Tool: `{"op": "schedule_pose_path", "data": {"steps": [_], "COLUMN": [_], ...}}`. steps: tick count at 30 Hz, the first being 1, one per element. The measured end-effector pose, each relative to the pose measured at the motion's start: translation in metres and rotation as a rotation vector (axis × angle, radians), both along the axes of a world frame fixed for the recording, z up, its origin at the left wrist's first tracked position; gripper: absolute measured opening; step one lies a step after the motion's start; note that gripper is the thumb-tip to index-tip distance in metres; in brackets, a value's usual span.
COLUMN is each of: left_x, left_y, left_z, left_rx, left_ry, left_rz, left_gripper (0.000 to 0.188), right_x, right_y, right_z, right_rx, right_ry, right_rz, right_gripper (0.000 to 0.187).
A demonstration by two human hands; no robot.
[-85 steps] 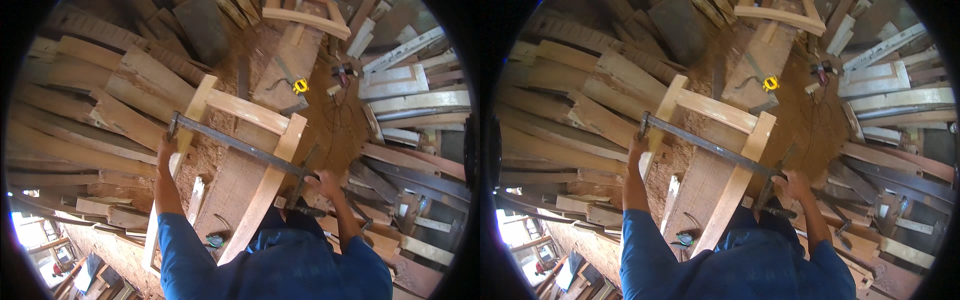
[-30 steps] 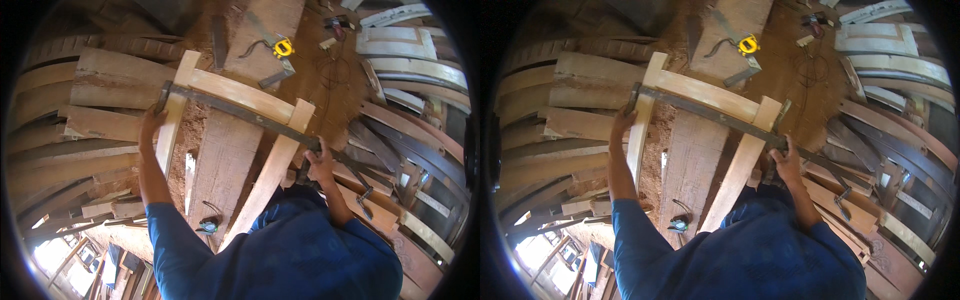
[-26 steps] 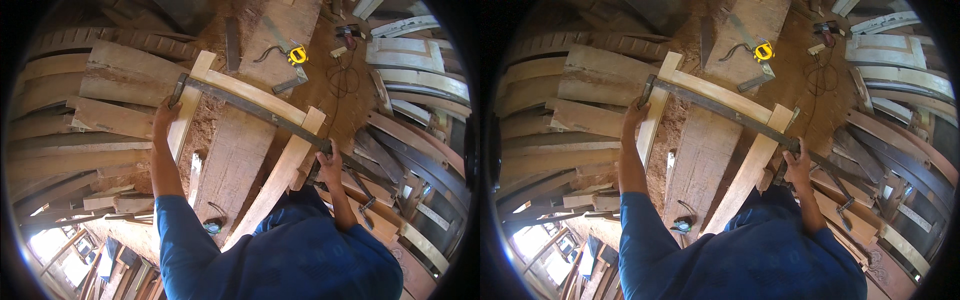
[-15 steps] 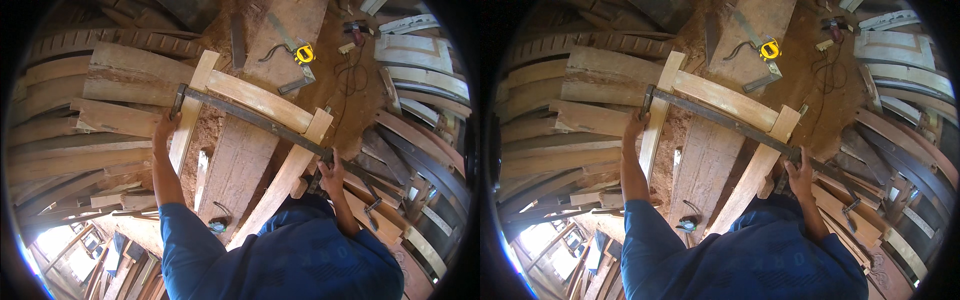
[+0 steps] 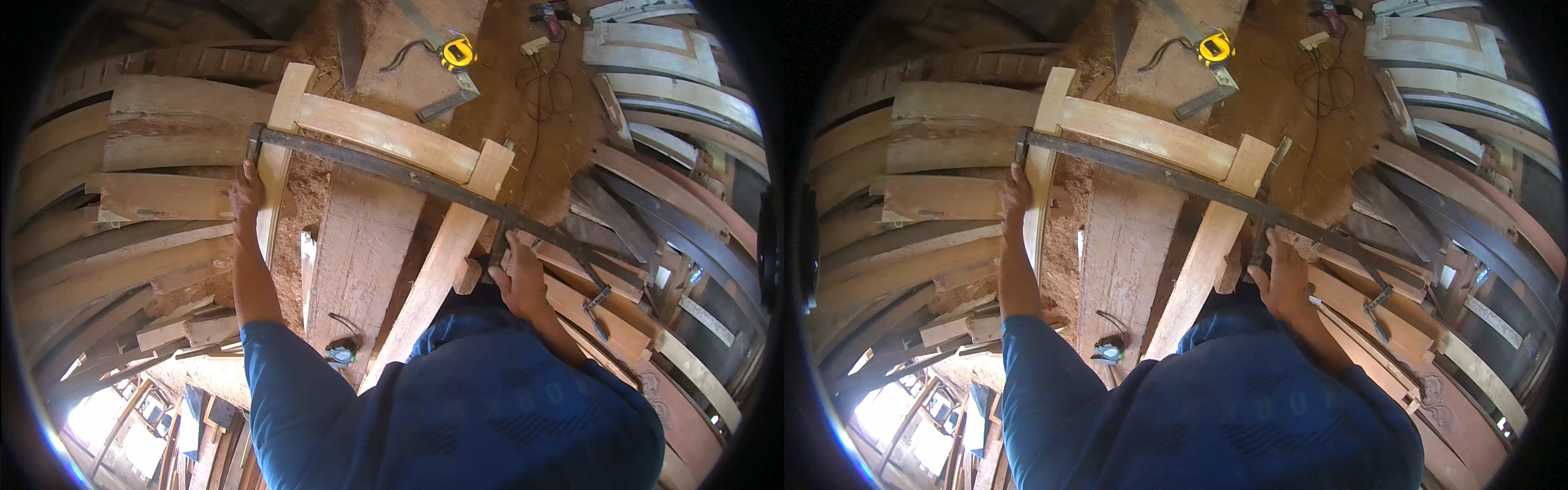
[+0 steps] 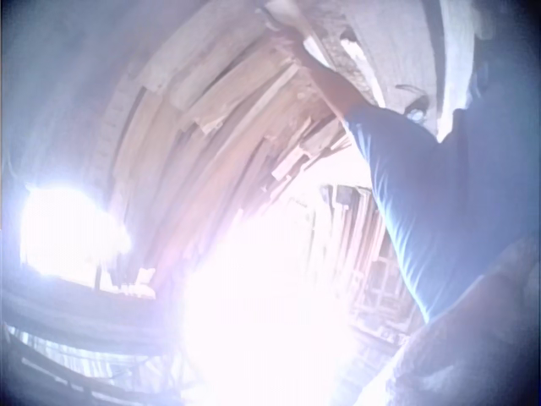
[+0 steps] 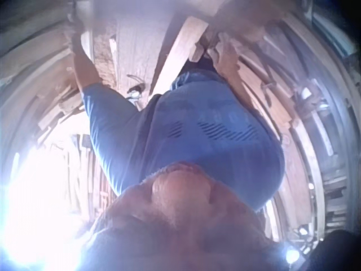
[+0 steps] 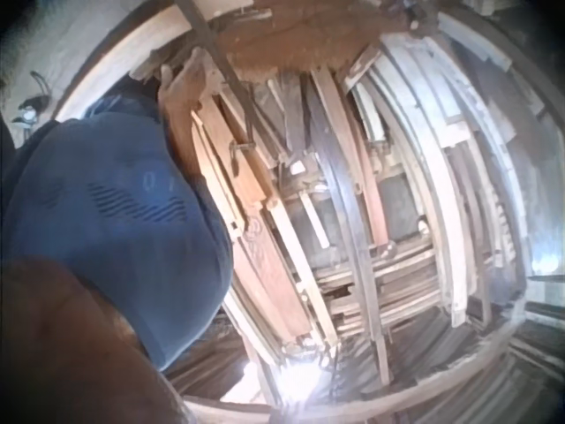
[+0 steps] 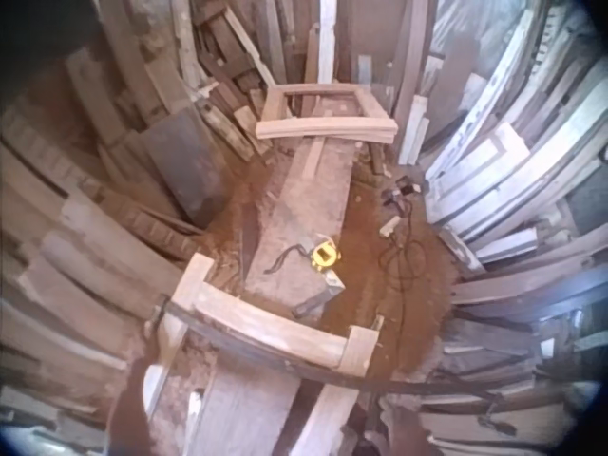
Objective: The person assembles a wood frame by hammering a joint and using a large carpenter's square to check alignment.
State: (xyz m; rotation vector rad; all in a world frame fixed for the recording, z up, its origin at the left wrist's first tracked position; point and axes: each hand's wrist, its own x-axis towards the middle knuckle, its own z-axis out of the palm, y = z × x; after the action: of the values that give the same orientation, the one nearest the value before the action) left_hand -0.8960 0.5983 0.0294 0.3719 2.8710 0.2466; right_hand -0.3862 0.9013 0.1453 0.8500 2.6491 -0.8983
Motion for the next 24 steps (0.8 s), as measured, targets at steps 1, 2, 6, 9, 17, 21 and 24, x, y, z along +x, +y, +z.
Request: {"op": "schedule_pose_path", "data": {"steps": [1,2,6,9,17,21,24], "left_x": [-0.002,-0.001,-0.013,-0.010,-0.013,-0.009,-0.005], "left_y": [0.002,0.003,-0.014,-0.010,-0.001,-0.008,0.006], "left_z": [0.000,-0.002,-0.009,-0.014,0.003,-0.003,0.010], "left_rx": [0.021,0.021,-0.006,-0.044,-0.121,0.018,0.069], "left_ry": [0.056,0.056,0.080,0.038,-0.113,-0.104,-0.131], "left_rz": [-0.025,-0.029,-0.044,-0.011,0.077,0.062,0.055], "left_gripper": [0.066,0.066,0.068,0.071,0.078,0.076,0.072], "right_x": [-0.017,-0.010,0.009,0.021,0.013,0.009,0.035], "right_y": [0.008,0.013,0.034,0.031,0.024,0.017,0.035], "right_z": [0.030,0.021,0.009,-0.001,0.000,0.007,-0.033], "right_rx": [-0.171,-0.172,-0.408,-0.420,-0.364,-0.159,-0.282], "right_ry": [-0.310,-0.310,-0.061,-0.212,-0.483,-0.536,-0.495], "right_rz": [0.038,0.035,0.033,0.075,0.352,0.367,0.421], "right_gripper": [0.081,0.081,0.071,0.053,0.025,0.029,0.029]}}
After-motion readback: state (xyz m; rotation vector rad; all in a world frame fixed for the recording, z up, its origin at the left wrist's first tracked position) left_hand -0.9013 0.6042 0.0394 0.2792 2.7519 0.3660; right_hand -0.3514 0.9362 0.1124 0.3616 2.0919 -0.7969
